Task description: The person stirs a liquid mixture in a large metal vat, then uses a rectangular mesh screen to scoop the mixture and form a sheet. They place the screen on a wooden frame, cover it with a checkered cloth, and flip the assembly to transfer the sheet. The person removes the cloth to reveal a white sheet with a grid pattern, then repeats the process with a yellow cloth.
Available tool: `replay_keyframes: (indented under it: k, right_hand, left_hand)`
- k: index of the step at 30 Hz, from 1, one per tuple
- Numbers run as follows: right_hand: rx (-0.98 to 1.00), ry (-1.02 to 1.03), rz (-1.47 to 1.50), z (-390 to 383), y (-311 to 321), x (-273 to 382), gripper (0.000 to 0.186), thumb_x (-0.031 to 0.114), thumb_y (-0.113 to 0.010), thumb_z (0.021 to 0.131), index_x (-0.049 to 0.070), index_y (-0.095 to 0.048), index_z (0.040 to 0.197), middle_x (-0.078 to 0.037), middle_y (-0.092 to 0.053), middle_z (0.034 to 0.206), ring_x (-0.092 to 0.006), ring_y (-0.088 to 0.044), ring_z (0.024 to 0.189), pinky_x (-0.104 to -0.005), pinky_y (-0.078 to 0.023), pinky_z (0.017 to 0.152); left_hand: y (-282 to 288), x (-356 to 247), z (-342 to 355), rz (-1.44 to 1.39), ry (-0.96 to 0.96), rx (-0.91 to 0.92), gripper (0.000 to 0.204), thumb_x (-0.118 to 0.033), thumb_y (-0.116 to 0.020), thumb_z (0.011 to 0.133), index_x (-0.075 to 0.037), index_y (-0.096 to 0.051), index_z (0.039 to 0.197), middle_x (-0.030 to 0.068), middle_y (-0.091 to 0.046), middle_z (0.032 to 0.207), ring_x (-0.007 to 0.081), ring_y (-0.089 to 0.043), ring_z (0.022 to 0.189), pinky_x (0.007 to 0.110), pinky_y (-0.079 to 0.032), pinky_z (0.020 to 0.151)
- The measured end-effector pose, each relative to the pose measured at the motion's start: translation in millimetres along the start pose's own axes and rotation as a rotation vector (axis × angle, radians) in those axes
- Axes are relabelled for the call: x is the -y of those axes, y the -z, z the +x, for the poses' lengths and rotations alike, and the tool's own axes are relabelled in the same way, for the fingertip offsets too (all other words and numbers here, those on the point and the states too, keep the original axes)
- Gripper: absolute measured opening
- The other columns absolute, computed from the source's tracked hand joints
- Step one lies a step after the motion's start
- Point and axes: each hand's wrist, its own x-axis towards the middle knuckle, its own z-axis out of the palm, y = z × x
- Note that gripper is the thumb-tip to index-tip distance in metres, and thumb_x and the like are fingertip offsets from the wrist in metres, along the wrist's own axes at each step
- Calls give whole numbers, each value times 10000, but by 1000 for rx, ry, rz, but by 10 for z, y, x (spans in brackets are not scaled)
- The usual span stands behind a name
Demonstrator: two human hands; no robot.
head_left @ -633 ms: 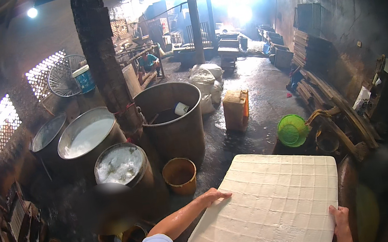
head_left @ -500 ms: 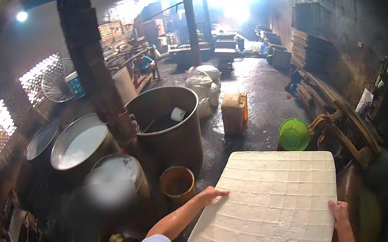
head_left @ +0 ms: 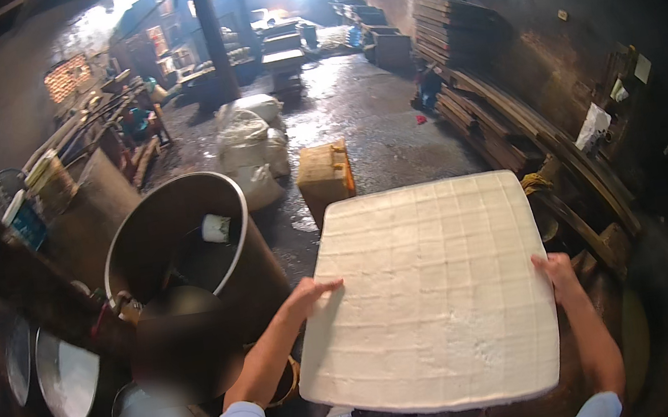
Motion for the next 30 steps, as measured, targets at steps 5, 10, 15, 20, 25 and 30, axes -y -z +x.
replay_keyframes:
  k: [5,10,15,20,25,30]
  right_hand:
    - [-10,22,2,1607,-284,327,282,204,-738,841,-59,-672,920,-97,-680,836,-161,-647,665,-336,-540,590]
    - [32,88,103,3660,-654,965,362,263,-747,847,-62,-645,968,-118,-689,884,-180,-663,709,-304,-539,634]
    - [44,25,139,5471,-916,1603,470,328,-742,849,-95,-624,1015,-168,-691,938,-235,-690,774,-352,-565,687]
    - [43,65,121,7340,-1341,2112,491,326,-744,850,-115,-622,1026,-173,-686,939,-249,-684,798,-365,-561,708]
    - [38,115,63,9213,-1756,2685,506,326,-749,843,-119,-621,1048,-182,-681,962,-248,-678,843,-371,-551,735]
    - [36,79,36,10884,-2459,3598,418,265,-761,830,-85,-631,1018,-141,-679,923,-226,-674,782,-358,-547,724]
  left_hand:
    - [-97,-1129,1288,-63,9,103,549,-344,-818,781,68,-635,1095,160,-673,952,275,-675,812,449,-540,683]
    - [352,-2291,3574,-153,-116,138,486,-332,-809,789,45,-648,1050,130,-672,919,250,-674,770,429,-545,633]
    - [227,-3833,4591,-72,-16,91,688,-404,-818,761,86,-579,1182,203,-621,1138,310,-634,978,486,-505,803]
    - [469,-4788,6266,-14,-14,49,902,-481,-811,738,93,-464,1340,283,-353,1458,422,-406,1299,570,-367,999]
    - [484,-6114,7466,61,-105,-10,928,-538,-797,725,74,-483,1347,289,-346,1477,419,-368,1343,576,-312,1051]
    - [924,-7134,9240,-59,-140,175,870,-534,-810,711,46,-551,1305,283,-382,1458,403,-410,1317,566,-324,1049]
